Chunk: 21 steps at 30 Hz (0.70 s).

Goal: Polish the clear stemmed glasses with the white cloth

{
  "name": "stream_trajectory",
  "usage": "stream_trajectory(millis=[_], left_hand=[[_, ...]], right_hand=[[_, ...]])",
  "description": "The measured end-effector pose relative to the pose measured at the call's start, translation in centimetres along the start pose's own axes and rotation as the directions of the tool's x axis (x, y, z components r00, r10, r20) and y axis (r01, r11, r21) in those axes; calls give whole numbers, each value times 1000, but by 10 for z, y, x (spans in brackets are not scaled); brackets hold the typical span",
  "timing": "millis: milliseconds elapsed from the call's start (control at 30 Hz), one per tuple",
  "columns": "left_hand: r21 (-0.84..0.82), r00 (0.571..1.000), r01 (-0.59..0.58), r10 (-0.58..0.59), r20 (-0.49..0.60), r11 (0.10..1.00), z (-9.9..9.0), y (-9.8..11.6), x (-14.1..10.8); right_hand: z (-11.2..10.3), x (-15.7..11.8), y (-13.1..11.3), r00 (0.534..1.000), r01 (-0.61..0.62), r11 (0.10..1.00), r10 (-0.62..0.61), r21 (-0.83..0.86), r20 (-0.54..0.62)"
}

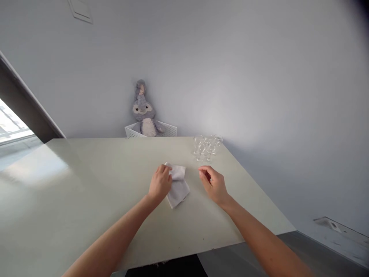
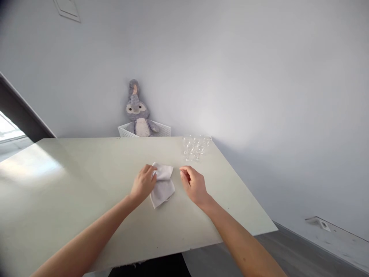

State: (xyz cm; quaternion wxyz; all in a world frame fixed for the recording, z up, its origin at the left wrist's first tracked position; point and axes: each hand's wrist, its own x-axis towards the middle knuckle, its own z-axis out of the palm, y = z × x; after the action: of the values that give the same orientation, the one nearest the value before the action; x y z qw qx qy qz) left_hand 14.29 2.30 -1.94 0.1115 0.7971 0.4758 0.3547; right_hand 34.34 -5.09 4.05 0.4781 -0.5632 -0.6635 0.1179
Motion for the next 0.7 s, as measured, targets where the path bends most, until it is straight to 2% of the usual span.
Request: stream_trajectory(millis=[67,133,233,367,433,500,600,700], left_hand=[[54,976,-51,38,214,997,11,11,-7],[126,945,-58,14,326,990,25,19,-7],[192,919,-73,-9,394,979,46,20,6],[152,876,-201,109,469,968,60,0,40],[142,857,-246,146,494,959,61,-14,57],[183,849,-248,122,514,951,58,-30,74],[278,861,-168,3,509,946,47,-59,94],[360,880,-62,-119,460,931,26,-96,107]], right_hand=[[4,3,9,999,-39,999,39,26,-2],[8,6,19,997,-82,995,82,56,-2],[19,7,34,992,-126,989,124,77,24],[36,0,50,987,-140,987,133,80,90],[42,-4,55,984,-145,987,135,75,120],[46,-7,59,978,-153,986,141,69,151],[48,-10,62,965,-165,985,149,57,216],[48,-11,63,949,-168,985,148,48,279]])
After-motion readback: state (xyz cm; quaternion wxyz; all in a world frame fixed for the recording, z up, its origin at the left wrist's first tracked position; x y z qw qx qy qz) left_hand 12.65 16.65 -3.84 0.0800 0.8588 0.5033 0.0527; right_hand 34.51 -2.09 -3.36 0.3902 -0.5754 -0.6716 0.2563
